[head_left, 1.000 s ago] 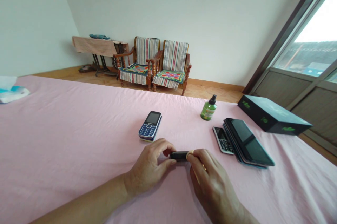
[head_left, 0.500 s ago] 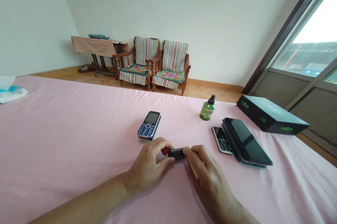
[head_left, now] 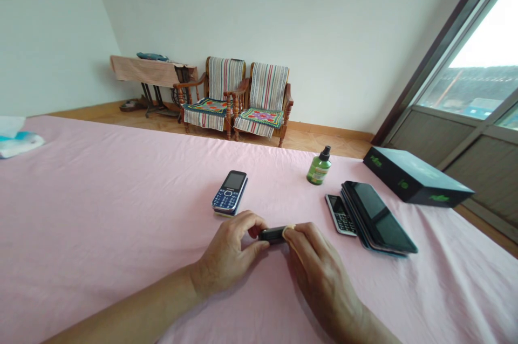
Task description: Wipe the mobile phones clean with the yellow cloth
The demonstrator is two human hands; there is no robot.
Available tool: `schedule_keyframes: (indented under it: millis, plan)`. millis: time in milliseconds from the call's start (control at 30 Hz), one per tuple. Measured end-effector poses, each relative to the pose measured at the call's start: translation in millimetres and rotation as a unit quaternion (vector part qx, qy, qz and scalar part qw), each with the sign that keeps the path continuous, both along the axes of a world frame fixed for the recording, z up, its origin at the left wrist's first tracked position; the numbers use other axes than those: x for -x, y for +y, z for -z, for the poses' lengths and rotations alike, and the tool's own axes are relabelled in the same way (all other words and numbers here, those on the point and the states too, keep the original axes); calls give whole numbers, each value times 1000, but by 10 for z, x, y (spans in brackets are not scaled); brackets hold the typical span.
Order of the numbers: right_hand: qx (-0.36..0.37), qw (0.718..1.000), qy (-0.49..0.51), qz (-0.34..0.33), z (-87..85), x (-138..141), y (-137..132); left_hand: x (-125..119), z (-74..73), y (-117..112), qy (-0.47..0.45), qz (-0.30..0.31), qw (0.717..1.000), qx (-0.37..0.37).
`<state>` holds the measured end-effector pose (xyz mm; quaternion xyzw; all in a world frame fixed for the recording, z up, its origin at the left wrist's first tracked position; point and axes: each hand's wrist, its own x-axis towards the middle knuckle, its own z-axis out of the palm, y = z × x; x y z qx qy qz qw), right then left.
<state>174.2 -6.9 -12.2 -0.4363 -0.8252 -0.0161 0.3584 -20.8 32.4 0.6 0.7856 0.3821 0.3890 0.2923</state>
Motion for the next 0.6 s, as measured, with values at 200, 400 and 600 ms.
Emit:
schedule_keyframes:
  millis: [200, 400, 600]
  plan:
    - [12, 997, 78, 7, -23, -52, 45, 15, 39, -3, 18, 8, 999, -38]
    - [40, 970, 200, 133, -40, -235, 202, 57, 96, 65, 28, 36, 994, -103]
    - [77, 963, 221, 132, -18, -275, 235, 65, 88, 79, 43, 41, 992, -113]
